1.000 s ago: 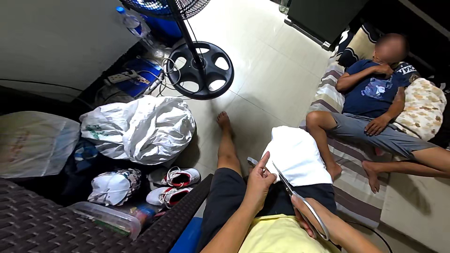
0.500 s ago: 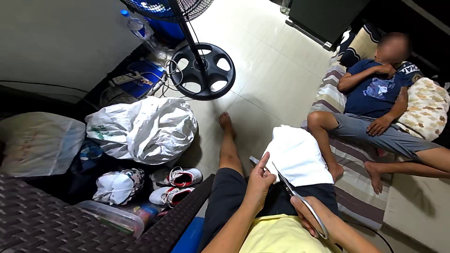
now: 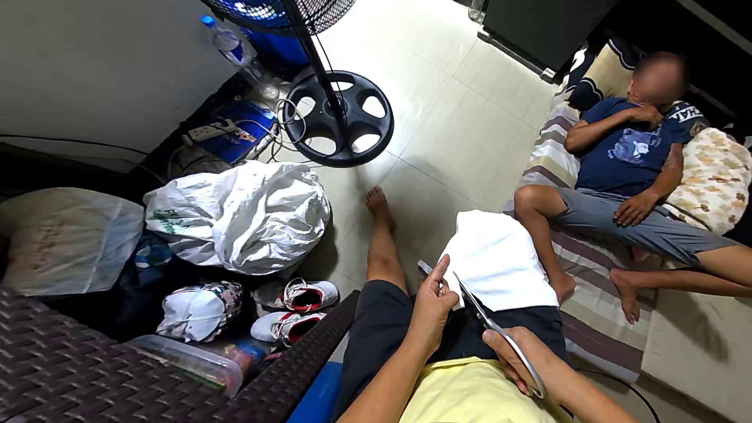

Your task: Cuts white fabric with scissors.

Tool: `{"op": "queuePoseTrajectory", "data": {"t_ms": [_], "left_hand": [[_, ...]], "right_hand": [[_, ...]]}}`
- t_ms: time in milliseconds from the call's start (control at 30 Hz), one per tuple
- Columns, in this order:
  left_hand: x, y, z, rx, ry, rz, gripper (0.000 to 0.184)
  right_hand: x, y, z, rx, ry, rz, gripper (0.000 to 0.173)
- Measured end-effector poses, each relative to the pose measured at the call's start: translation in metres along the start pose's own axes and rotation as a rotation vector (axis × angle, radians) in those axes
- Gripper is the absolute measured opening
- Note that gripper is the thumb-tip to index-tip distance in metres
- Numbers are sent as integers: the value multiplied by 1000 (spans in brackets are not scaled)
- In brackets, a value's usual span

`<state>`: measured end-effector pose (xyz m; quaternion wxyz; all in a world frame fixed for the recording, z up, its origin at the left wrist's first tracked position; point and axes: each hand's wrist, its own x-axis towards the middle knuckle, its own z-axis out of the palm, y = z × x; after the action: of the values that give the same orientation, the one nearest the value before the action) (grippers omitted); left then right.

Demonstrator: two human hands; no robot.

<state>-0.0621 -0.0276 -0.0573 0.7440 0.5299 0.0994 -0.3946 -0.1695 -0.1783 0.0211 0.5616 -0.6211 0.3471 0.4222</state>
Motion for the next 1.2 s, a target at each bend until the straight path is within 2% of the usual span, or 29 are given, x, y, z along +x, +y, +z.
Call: {"op": "queuePoseTrajectory", "data": {"t_ms": [100,267,433,733,933,1200], "left_hand": [[2,-2,-1,49,13,22,72],[11,-9,-5,218,90,118,47],[22,-17,-8,210,98,196,43],[13,-2,-9,139,72,69,53],[11,5,-5,64,68,-4,58],[6,8,1,-40,35,-3,76]], "right_hand": [[-2,0,-2,2,-49,5,51],[-8,0,-8,64,-159,27,60],[-9,2,-14,130,-176,85,60],[-4,-10,-13,70,-155,111,60],[-24,5,-25,84,-208,118,61],[-2,-16,-14,47,-156,118,59]]}}
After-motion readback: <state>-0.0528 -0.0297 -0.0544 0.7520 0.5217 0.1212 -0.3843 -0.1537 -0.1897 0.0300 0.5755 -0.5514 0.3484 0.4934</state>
